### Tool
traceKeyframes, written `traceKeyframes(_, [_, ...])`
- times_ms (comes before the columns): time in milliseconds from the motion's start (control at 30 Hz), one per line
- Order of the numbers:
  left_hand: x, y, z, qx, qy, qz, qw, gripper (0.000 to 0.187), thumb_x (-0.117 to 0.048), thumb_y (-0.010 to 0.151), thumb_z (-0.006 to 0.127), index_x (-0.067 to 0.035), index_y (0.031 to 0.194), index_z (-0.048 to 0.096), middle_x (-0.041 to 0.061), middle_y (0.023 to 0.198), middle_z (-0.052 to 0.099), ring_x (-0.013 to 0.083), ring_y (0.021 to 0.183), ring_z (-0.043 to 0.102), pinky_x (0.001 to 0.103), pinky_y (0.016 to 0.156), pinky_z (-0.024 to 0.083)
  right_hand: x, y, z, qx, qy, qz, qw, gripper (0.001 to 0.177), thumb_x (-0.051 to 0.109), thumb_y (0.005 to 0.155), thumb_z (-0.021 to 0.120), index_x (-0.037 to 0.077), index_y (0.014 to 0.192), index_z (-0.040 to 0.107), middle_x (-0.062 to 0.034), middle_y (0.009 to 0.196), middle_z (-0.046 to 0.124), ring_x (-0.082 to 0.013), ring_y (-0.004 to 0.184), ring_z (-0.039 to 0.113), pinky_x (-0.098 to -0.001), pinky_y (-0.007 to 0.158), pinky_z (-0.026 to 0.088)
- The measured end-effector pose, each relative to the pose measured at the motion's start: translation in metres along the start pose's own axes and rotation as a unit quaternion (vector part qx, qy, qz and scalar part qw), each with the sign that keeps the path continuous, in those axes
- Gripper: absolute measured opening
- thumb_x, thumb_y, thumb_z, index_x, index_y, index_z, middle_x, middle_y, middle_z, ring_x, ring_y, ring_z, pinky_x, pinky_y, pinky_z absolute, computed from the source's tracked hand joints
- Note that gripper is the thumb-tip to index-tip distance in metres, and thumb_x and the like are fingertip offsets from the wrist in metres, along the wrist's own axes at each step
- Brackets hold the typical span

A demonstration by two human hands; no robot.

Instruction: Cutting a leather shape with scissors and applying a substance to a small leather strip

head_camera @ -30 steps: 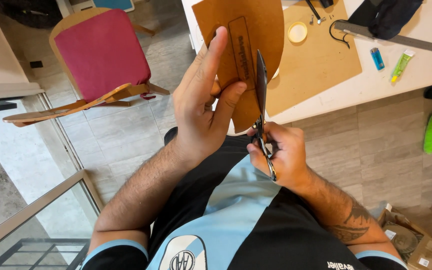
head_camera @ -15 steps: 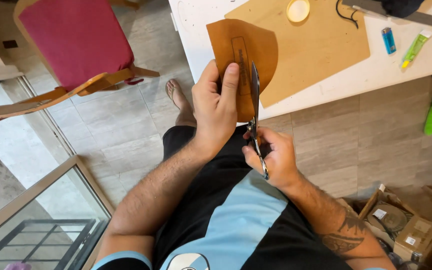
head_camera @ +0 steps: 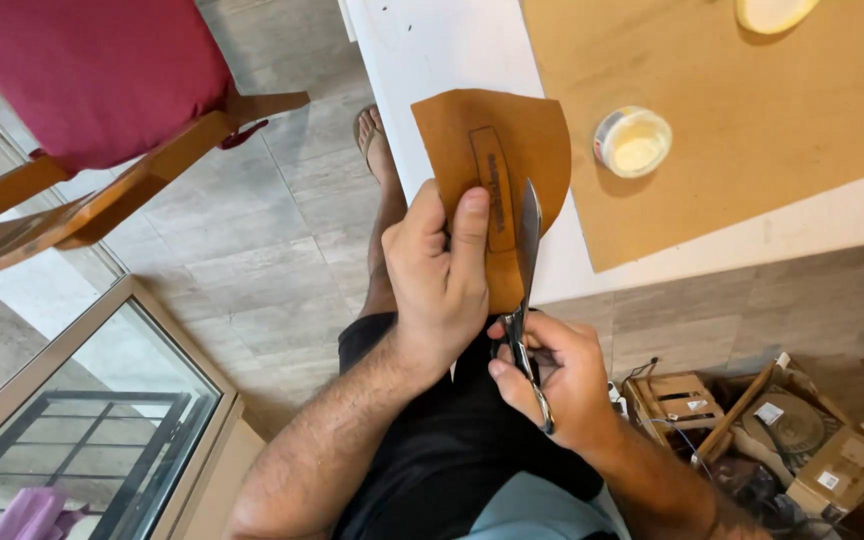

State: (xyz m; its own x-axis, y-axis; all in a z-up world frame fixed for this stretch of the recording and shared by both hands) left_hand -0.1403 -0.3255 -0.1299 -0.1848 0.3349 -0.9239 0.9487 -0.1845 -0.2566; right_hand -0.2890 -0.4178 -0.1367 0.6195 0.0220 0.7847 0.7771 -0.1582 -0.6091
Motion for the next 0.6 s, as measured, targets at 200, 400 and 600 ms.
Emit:
traceKeyframes(200, [0.046,0.019,0.007,0.026,-0.010,-0.032,0.999,0.034,-0.019,0.105,0.050,-0.011,0.077,0.033,-0.004,0.065,0.031,0.0116,0.059,0.029,0.029,0.051,0.029,-0.014,0.044,0.012,0.024,0.009,-0.015,1.000,0.023,0.018,0.083,0.071,0.004,0.101,0.069,0.0013,0.065,0.060,-0.0086,0.058,0.052,-0.0226,0.057,0.044])
traceKeyframes(400, [0.071,0.025,0.008,0.048,-0.003,-0.067,0.997,0.030,-0.024,0.105,0.050,-0.011,0.080,0.041,-0.005,0.067,0.035,0.0107,0.061,0.031,0.028,0.052,0.031,-0.024,0.060,0.018,0.009,-0.044,-0.005,0.999,0.028,0.035,0.084,0.068,0.011,0.073,0.059,0.0013,0.062,0.061,-0.0119,0.053,0.053,-0.0260,0.053,0.042])
traceKeyframes(600, [0.065,0.029,0.015,0.053,-0.006,-0.041,0.998,0.034,-0.018,0.105,0.051,-0.011,0.076,0.034,-0.005,0.064,0.031,0.0103,0.058,0.028,0.027,0.049,0.026,-0.029,0.058,0.012,-0.039,-0.055,-0.020,0.998,0.035,0.039,0.085,0.068,0.011,0.069,0.054,0.0021,0.061,0.061,-0.0105,0.053,0.052,-0.0253,0.052,0.039])
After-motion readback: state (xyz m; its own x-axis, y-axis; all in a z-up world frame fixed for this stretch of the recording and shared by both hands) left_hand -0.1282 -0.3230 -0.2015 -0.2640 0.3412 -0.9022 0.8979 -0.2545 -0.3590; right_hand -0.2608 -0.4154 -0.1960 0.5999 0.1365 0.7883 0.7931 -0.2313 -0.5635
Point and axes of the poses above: each hand's wrist, its own y-axis towards the middle knuckle, its own z-axis out of the palm, x = y × z, the point moved 9 cm from there along y, towards the middle knuckle
